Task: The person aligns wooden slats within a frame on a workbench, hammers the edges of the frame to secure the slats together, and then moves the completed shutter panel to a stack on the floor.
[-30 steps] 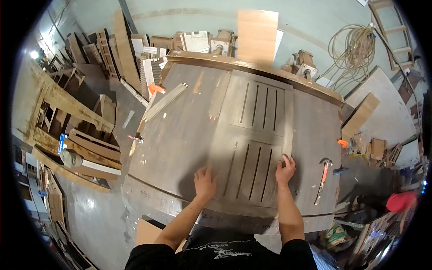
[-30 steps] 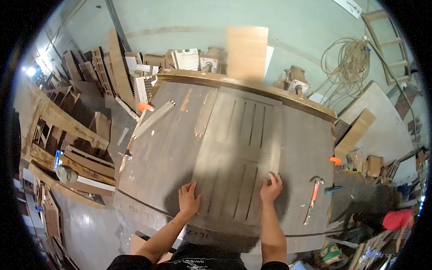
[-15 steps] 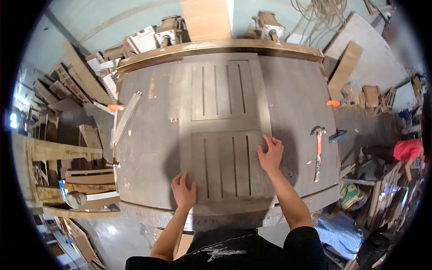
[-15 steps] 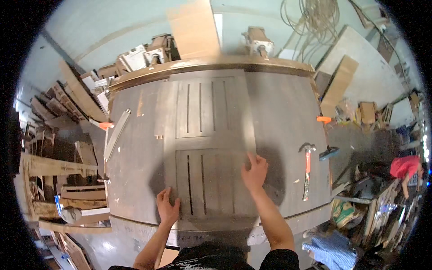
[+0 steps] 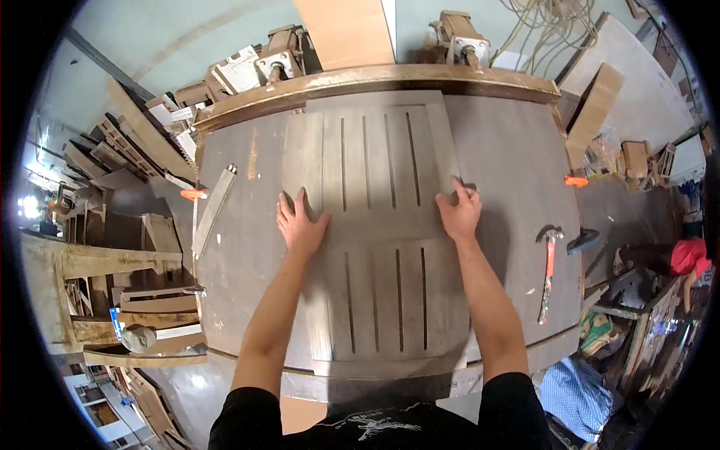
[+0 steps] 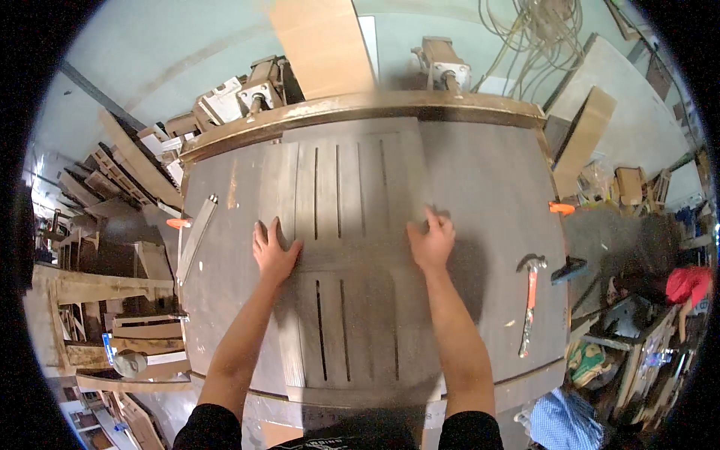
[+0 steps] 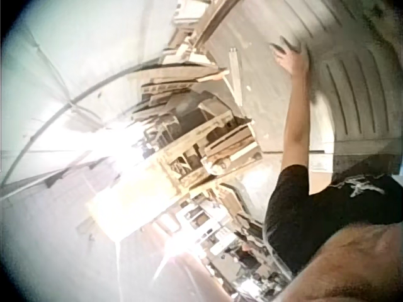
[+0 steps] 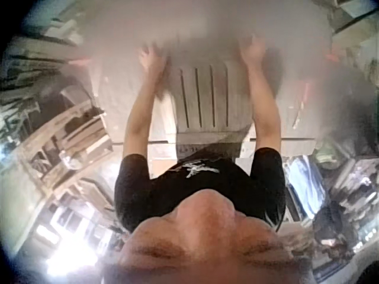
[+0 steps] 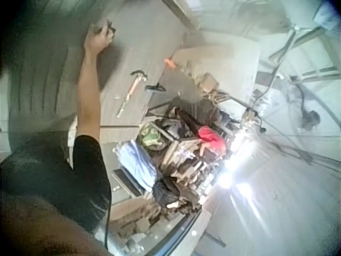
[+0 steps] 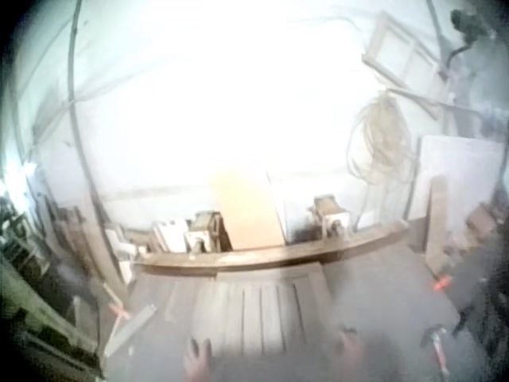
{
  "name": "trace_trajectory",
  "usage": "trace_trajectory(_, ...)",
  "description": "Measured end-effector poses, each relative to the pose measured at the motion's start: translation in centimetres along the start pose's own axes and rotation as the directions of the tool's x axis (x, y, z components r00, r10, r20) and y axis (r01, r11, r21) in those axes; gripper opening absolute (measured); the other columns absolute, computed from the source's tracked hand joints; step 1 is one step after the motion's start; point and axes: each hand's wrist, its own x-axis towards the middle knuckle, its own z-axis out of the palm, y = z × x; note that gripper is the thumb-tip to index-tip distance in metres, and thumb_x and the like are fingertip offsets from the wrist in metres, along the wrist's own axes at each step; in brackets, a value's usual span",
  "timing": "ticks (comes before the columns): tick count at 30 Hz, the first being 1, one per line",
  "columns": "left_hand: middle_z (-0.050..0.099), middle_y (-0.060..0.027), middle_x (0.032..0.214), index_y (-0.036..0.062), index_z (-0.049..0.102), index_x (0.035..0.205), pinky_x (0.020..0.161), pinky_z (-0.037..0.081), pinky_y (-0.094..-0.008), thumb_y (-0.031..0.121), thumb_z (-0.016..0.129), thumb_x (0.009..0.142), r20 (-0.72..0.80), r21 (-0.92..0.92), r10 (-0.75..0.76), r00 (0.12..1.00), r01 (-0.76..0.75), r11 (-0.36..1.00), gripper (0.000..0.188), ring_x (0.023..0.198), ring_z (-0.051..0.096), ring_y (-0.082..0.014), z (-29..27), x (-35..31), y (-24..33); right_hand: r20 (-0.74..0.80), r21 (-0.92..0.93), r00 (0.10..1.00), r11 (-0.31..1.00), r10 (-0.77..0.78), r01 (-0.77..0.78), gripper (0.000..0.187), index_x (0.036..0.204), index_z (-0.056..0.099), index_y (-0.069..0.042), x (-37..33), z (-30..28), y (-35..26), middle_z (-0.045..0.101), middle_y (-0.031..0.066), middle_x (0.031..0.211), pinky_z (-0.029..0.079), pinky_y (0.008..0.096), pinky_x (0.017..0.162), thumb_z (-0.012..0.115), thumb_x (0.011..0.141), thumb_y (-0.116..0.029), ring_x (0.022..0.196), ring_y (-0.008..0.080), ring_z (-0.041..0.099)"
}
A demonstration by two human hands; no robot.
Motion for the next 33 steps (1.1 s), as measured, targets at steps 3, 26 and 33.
trace_trajectory(3, 0.029, -0.0228, 0.154, 0.0211, 0.045, 0.145, 0.111, 0.026, -0.0535, 0.055, 0.070, 0.081, -0.026, 0.042, -0.133, 0.991, 0.134, 0.990, 0.076, 0.134, 0.032, -0.0425, 0.4, 1.9, 0.3, -0.061, -0.070, 0.996, 0.996, 0.059, -0.063, 0.049, 0.124, 0.067, -0.021, -1.0, 0.9, -2.1, 0.055, 0.0123, 0.107, 0.044, 0.0438, 0.090, 0.079, 0.077, -0.026, 0.099, 0.0336, 0.052)
trace_trajectory(26, 0.037, -0.0185, 0.148, 0.0252, 0.048, 0.144, 0.106, 0.031, -0.0500, 0.057, 0.067, 0.083, -0.105, 0.087, -0.051, 0.993, 0.060, 0.994, 0.071, 0.124, 0.040, -0.0368, 1.2, 2.4, 0.6, -0.007, -0.289, 0.994, 0.952, 0.107, -0.105, 0.040, 0.129, 0.061, -0.027, -1.6, -0.3, -3.5, 0.048, 0.0141, 0.122, 0.035, 0.0524, 0.098, 0.067, 0.089, -0.032, 0.111, 0.0346, 0.047)
trace_trajectory(33, 0.038, -0.0212, 0.147, 0.0217, 0.050, 0.142, 0.101, 0.034, -0.0475, 0.054, 0.070, 0.080, -0.172, 0.104, -0.001, 0.985, 0.019, 0.994, 0.072, 0.117, 0.043, -0.0368, 1.6, 2.3, 0.4, -0.021, -0.280, 0.997, 0.957, 0.070, -0.073, 0.043, 0.130, 0.061, -0.028, -1.9, 0.0, -2.9, 0.048, 0.0151, 0.125, 0.036, 0.0519, 0.096, 0.069, 0.087, -0.028, 0.109, 0.0357, 0.047)
